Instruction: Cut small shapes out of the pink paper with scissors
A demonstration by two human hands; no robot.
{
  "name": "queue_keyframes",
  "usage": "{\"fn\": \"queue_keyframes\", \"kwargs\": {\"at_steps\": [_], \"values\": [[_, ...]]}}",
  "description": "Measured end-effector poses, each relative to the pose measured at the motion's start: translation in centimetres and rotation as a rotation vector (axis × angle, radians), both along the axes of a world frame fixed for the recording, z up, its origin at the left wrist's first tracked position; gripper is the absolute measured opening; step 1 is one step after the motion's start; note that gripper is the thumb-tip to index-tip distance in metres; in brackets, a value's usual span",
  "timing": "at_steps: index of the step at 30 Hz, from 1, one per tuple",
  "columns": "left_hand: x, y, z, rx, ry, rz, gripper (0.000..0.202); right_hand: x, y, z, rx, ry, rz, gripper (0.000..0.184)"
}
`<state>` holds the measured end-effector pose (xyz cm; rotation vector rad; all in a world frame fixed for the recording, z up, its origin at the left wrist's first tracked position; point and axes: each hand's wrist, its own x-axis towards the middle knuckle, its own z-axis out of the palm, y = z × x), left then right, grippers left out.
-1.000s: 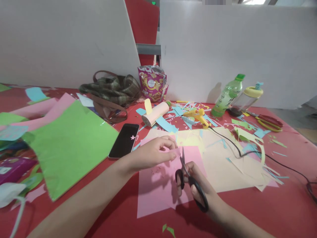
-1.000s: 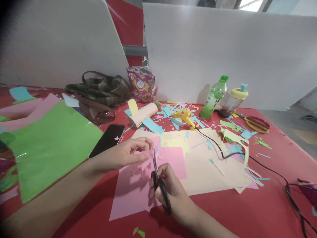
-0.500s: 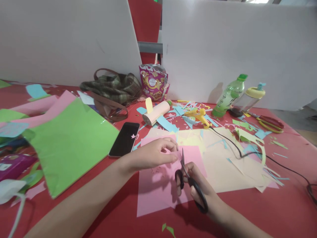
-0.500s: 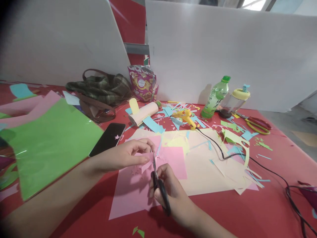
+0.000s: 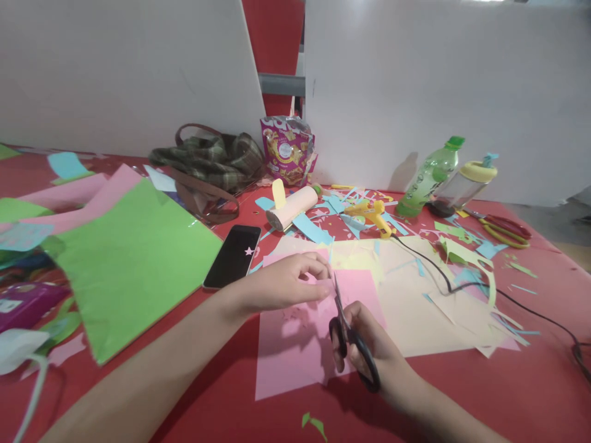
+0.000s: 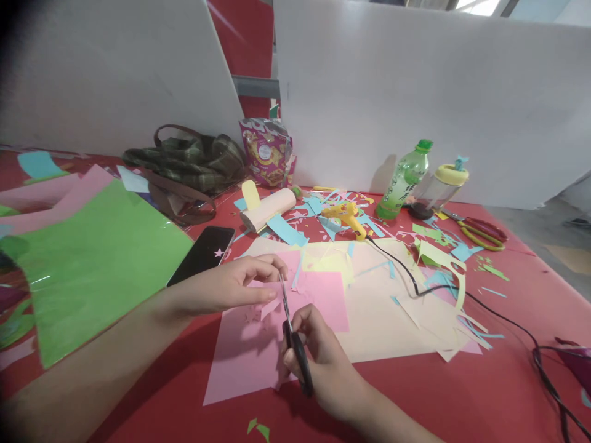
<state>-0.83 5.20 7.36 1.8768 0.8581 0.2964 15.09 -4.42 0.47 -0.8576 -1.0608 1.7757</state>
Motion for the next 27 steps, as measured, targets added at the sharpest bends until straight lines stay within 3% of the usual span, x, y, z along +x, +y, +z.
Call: {"fn": "queue_keyframes", "kwargs": {"at_steps": [12,19,27], "values": [[-0.2,0.3,0.4,0.029,0.019,-0.02,0.011,-0.3,0.3,0.4,-0.035,-0.082,-0.098,0.034],[0.0,0.0,-0.2,0.035,0.031,-0.035,0.013,-0.1,0.8,-0.1,0.017,-0.055,-0.206,0.039],[1.0,-1.1,-1.6,0.17,0.076,-0.229,0.011,0.0,0.8,0.7,0.043,-0.001,-0.303,0.033]]}}
